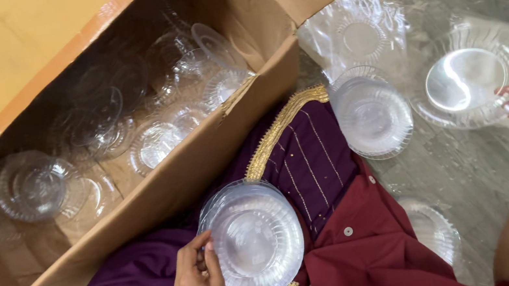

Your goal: The person sits on the floor and repeatedly picks clear plastic plates from a cardboard box, separates them, and stacks them in a pile on their lap. The person handles the plates one at a time, occasionally adjusting the stack.

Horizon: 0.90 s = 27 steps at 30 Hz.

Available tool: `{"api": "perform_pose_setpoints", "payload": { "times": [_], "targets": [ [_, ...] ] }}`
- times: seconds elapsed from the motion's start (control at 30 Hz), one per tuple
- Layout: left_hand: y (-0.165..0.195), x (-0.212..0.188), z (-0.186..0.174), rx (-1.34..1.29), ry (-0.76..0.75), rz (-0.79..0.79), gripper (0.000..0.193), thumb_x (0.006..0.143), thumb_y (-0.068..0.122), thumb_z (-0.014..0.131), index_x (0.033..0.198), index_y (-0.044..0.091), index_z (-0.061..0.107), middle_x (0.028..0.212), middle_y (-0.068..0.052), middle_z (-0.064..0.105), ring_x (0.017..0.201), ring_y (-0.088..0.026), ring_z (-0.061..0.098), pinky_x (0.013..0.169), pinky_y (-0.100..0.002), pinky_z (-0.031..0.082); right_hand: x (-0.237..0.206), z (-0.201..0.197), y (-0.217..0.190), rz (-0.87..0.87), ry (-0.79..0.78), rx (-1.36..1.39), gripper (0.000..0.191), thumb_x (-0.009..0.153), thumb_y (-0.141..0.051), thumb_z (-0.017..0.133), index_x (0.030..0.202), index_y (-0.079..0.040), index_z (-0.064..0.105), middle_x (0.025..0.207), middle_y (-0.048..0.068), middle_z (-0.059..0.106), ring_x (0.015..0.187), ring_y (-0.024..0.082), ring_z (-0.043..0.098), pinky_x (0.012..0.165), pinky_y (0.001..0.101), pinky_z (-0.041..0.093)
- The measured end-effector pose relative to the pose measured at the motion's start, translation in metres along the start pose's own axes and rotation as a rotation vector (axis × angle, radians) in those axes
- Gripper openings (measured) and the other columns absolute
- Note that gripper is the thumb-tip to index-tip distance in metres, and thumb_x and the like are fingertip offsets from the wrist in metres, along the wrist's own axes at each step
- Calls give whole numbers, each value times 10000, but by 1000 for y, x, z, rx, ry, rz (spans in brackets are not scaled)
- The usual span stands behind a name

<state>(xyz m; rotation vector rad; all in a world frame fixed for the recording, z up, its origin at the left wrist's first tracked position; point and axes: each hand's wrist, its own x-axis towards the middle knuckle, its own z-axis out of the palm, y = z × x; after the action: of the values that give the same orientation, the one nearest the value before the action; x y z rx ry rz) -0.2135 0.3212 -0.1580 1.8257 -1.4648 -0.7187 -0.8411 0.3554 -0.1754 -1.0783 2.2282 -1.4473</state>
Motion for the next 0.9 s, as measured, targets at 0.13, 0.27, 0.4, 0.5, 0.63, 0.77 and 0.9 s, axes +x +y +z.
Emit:
{"api": "perform_pose_setpoints", "payload": {
  "times": [0.13,0.27,0.4,0.5,0.63,0.77,0.9],
  "targets": [
    [1,0,-5,79,115,74,226,880,86,712,1104,60,737,989,-70,689,740,-136,641,619,-275,538,-7,10,13,78,-28,101,213,1136,57,506,1338,6,461,1104,180,738,860,127,663,745,237,488],
    [-7,4,-14,230,36,-14,478,744,206,860,1165,38,710,906,-114,628,690,-195,603,593,-330,535,-13,25,0,110,-63,139,255,1092,63,486,1336,-8,468,1098,163,738,887,131,672,748,239,504],
    [-17,2,-15,123,-149,-314,319,851,214,774,1137,89,707,884,-63,735,727,-169,716,671,-322,589,-4,21,1,72,-48,133,321,1066,94,440,1367,-19,454,1109,169,734,921,138,658,757,242,484],
    [-21,-2,-19,22,-107,-293,275,924,186,676,1177,77,675,926,-66,790,815,-152,764,719,-305,610,8,3,15,68,-63,56,206,1173,-29,426,1371,-65,469,1151,139,735,956,96,638,809,219,478],
    [-18,-1,-27,-280,-34,-219,273,1019,160,520,1246,29,596,953,-92,787,824,-152,779,729,-295,633,16,-8,38,41,-75,212,269,1172,-98,400,1435,-64,449,1202,117,732,907,58,588,861,222,461],
    [-12,-1,-34,-228,0,-203,293,1042,169,453,1255,16,583,940,-95,792,766,-157,779,692,-288,628,15,11,53,50,-42,104,284,1143,-104,430,1420,-59,473,1187,121,733,913,78,605,856,237,482],
    [-11,-4,-40,-282,39,-180,308,1054,179,456,1275,21,601,912,-112,782,719,-150,748,645,-277,609,18,33,52,43,-18,7,299,1114,-110,461,1406,-54,496,1171,124,734,918,98,623,850,252,503]
  ]
}}
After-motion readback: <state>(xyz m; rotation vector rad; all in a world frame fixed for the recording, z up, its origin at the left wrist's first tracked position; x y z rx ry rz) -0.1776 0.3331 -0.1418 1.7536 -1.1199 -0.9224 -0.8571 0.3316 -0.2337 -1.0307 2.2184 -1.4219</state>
